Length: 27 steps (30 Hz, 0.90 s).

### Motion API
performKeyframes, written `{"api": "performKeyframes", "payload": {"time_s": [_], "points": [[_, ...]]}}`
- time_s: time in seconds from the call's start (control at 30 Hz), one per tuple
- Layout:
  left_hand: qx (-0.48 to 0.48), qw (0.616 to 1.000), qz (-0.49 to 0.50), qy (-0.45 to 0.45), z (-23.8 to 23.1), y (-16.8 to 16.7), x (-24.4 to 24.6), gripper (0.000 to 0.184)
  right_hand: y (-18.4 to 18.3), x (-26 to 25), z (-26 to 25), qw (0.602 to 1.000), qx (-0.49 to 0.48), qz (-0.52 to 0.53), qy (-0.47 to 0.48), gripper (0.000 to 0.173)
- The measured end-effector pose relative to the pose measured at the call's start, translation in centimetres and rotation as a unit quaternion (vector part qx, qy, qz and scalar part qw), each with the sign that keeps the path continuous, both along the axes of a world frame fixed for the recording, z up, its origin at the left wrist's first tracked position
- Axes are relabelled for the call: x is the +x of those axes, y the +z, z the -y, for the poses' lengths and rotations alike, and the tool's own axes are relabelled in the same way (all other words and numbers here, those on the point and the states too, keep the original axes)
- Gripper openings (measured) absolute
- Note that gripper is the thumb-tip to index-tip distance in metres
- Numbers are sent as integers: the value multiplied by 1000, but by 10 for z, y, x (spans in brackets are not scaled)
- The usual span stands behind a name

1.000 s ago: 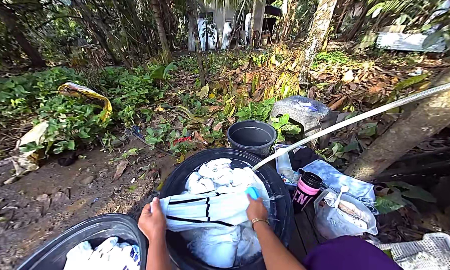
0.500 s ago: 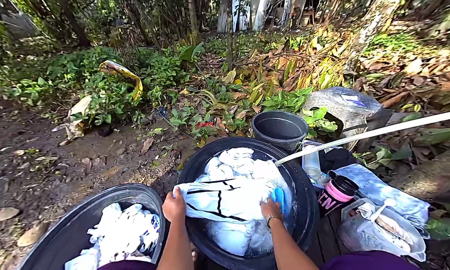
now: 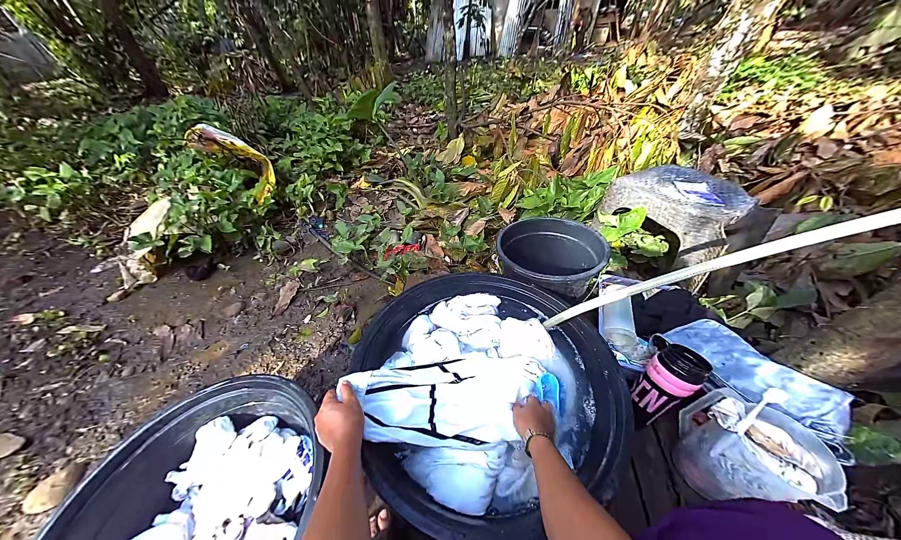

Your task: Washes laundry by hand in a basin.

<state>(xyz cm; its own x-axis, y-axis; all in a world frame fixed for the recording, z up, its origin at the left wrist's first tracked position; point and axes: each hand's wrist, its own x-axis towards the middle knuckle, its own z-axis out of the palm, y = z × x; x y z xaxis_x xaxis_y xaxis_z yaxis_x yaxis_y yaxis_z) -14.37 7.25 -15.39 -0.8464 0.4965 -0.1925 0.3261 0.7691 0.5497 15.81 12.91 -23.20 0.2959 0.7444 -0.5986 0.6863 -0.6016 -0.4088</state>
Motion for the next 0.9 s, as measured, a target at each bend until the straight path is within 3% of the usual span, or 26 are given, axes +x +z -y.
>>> {"api": "performKeyframes", "payload": {"time_s": [0.37,0.5,0.6,0.7,0.73,0.8,0.83,0.9], "points": [[-19,999,-24,-8,-4,1,3,48,3,-2,-3,1000,-3,-9,-21,44],[-133,987,-41,-78,-12,13,1,53,6,-2,-3,1000,-4,-17,-15,45],[-269,939,-4,-214,-27,42,-29,55,7,0,-1,1000,3,-25,-7,46],[-311,879,3,-362,-51,129,-48,51,8,2,2,999,11,-36,-14,48],[-234,886,-21,-400,-51,165,-49,49,9,3,3,999,15,-41,-19,49],[71,899,-89,-423,-28,238,-34,48,12,6,5,998,12,-54,-15,51],[236,856,-151,-434,-12,267,-25,50,9,7,3,998,7,-61,-10,53],[504,697,-199,-471,17,314,-1,51,-44,1,-9,997,45,-55,-36,54]]}}
